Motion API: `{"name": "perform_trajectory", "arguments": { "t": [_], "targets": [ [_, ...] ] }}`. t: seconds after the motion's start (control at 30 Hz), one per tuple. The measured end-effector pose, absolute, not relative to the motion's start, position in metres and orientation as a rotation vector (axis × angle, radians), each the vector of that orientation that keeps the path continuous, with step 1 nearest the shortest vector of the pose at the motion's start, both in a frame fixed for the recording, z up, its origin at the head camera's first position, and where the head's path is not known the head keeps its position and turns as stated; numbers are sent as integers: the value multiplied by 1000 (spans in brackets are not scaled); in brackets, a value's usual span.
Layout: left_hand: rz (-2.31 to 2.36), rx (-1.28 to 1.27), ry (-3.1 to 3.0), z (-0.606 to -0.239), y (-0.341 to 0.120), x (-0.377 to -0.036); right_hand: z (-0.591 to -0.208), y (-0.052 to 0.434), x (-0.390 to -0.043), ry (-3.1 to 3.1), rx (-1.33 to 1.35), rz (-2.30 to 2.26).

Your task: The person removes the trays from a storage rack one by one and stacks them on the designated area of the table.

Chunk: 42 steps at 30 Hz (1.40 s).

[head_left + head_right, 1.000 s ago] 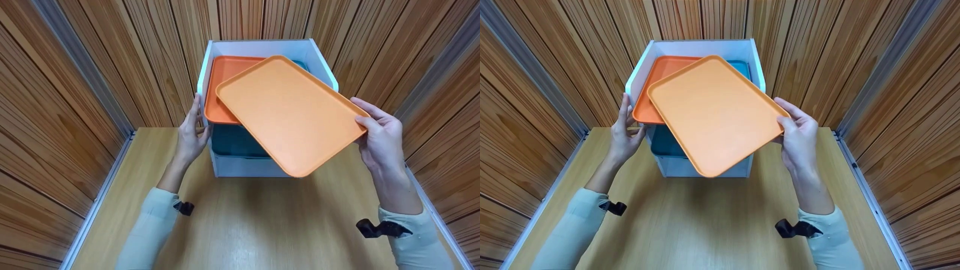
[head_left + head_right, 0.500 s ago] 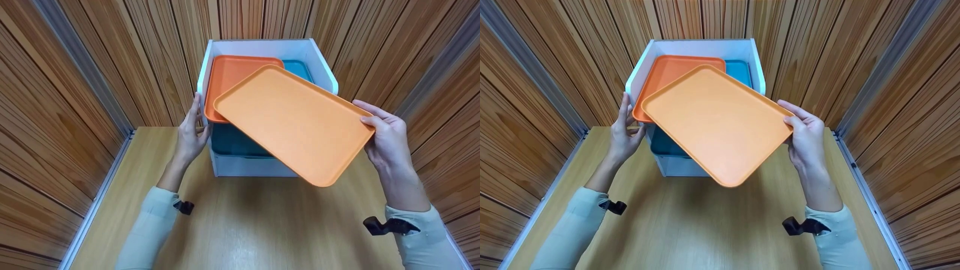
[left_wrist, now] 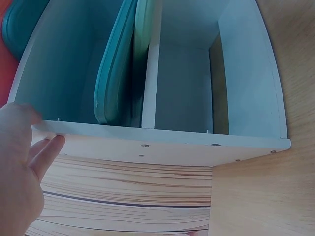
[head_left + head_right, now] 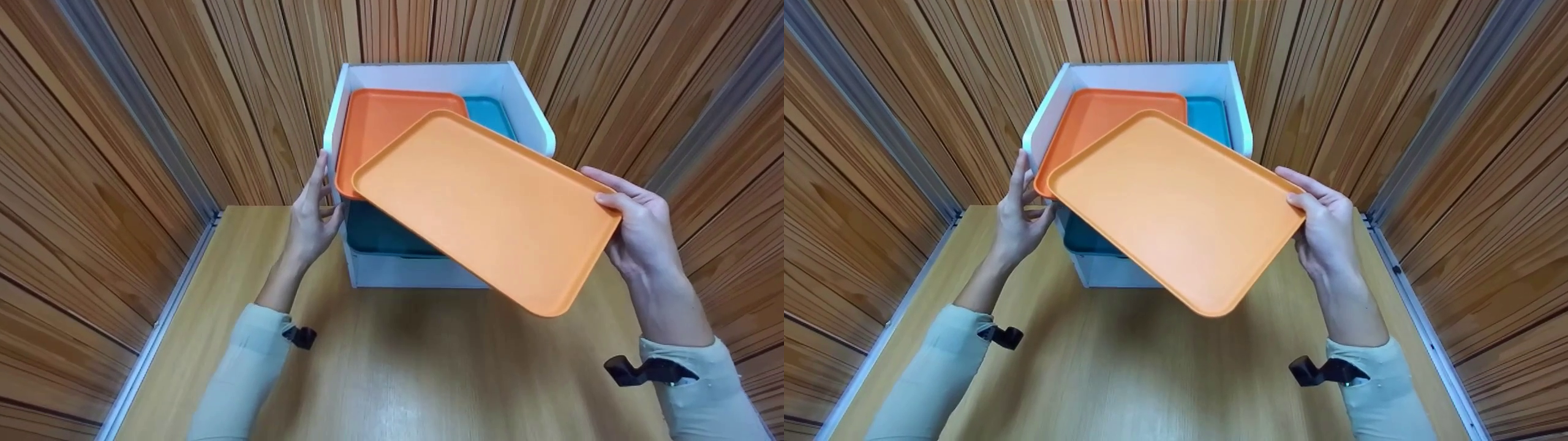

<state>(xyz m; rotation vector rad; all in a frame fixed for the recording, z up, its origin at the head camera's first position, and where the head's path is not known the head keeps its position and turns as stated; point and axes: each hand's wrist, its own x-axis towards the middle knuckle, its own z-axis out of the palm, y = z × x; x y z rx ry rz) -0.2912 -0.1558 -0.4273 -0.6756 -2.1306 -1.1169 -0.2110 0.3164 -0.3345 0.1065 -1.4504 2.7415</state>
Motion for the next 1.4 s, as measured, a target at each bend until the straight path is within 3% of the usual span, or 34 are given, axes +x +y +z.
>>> {"name": "perform_trajectory", "arguments": {
  "t": [1.4],
  "targets": [
    [-1223,-716,-2088,-425,-160,-292,-365,343,-201,-1870,259,2619]
  ]
}}
